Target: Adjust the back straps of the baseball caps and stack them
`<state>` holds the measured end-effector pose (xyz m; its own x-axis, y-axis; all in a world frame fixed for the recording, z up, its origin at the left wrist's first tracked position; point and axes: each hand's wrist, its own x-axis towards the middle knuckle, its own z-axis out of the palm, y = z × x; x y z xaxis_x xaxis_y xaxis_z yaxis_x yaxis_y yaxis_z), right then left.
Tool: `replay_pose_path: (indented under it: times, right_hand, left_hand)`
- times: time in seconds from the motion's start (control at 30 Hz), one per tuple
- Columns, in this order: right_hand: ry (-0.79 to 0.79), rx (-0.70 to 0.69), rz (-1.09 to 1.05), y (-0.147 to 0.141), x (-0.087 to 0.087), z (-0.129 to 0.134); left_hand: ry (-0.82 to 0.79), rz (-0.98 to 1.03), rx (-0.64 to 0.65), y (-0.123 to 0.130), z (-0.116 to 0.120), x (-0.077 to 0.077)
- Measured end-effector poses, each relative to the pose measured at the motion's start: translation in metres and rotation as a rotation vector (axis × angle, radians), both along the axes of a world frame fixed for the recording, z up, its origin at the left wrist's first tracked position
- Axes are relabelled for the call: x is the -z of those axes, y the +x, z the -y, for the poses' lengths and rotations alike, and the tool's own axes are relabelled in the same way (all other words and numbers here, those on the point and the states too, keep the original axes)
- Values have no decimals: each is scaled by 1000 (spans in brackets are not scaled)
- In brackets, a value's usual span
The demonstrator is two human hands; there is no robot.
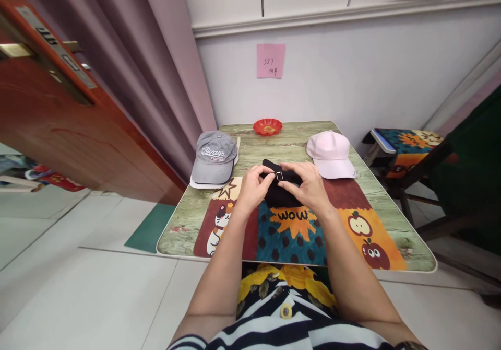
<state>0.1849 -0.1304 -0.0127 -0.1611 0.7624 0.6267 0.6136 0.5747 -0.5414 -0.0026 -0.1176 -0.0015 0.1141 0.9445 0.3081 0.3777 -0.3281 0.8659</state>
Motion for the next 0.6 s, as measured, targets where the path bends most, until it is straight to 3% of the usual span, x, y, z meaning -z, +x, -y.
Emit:
replay_pose_path:
  times: [0.17, 0.6]
  right_hand:
    - [-134, 14, -38, 9, 1, 0]
    - [-78, -26, -86, 4, 5, 0]
  left_hand:
    - [-41, 121, 65, -4, -2, 4]
    - [116, -113, 109, -1, 4, -7]
